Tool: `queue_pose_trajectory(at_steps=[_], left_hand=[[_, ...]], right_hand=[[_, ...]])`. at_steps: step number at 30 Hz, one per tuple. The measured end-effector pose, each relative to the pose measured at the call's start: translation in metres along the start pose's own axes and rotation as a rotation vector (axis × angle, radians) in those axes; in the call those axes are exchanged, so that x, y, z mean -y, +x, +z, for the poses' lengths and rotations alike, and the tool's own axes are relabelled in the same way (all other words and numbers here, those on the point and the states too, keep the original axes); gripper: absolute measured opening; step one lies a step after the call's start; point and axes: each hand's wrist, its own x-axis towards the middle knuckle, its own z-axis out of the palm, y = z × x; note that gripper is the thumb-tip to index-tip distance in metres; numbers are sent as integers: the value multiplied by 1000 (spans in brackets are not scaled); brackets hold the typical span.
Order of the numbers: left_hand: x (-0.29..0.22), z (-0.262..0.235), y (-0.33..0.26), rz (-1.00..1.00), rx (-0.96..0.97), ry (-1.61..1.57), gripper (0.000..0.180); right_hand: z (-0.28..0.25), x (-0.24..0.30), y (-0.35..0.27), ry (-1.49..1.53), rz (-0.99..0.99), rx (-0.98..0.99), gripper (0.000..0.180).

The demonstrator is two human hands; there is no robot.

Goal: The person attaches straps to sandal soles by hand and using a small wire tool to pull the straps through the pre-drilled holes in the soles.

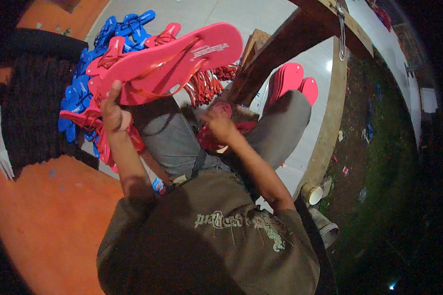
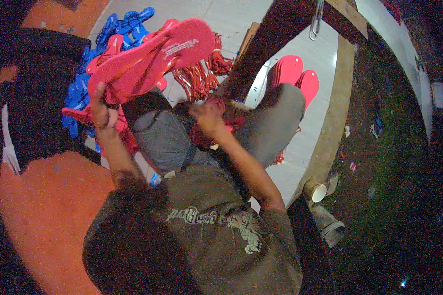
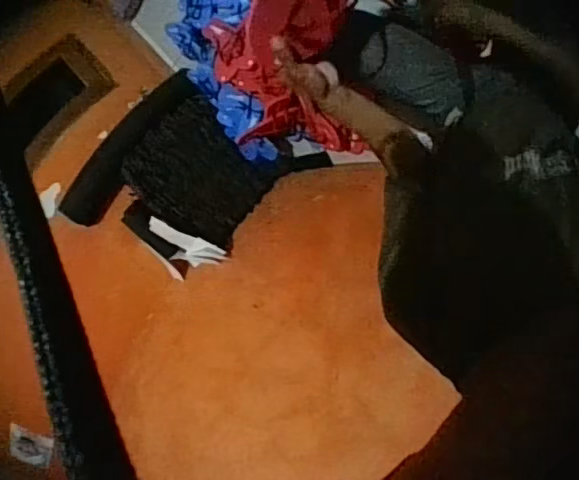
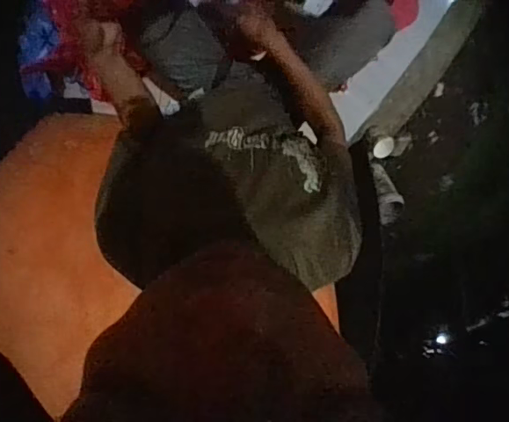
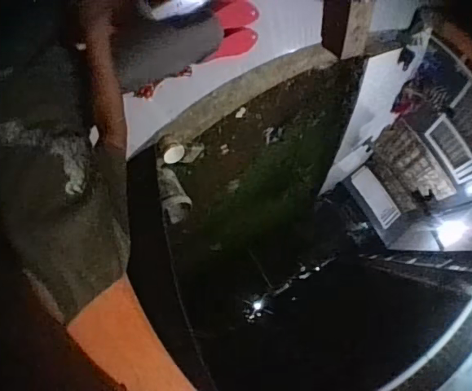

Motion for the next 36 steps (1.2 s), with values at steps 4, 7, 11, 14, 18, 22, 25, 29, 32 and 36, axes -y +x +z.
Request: queue_pose_trajectory(at_steps=[4, 7, 11, 14, 18, 22, 25, 29, 32, 36], left_hand=[[-17, -10, 4, 158, 40, 49, 28], [-6, -23, 12, 128, -52, -39, 29], [-9, -5, 15, 144, -157, -88, 32], [-17, 7, 19, 191, -103, -31, 34], [17, 35, 30, 36, 33, -69, 34], [71, 91, 17, 112, 24, 129, 31], [94, 105, 1, -164, 382, 306, 32], [119, 112, -14, -209, 389, 294, 26], [120, 122, -26, -245, 562, 501, 25], [173, 108, -77, -346, 849, 578, 34]], right_hand=[[66, 12, -6, -389, -168, 249, 34], [60, 17, -10, -366, -130, 493, 27], [-51, 30, -7, 88, 209, 543, 23], [-171, 24, -33, 338, 176, 58, 35], [-217, -3, -81, 890, 555, -556, 38], [-193, 2, -116, 1115, 718, -735, 41], [-161, -9, -138, 1045, 776, -713, 42], [-135, -1, -148, 638, 755, -765, 46], [-139, 4, -154, 501, 650, -552, 39], [-149, -6, -141, 473, 553, -431, 43]])
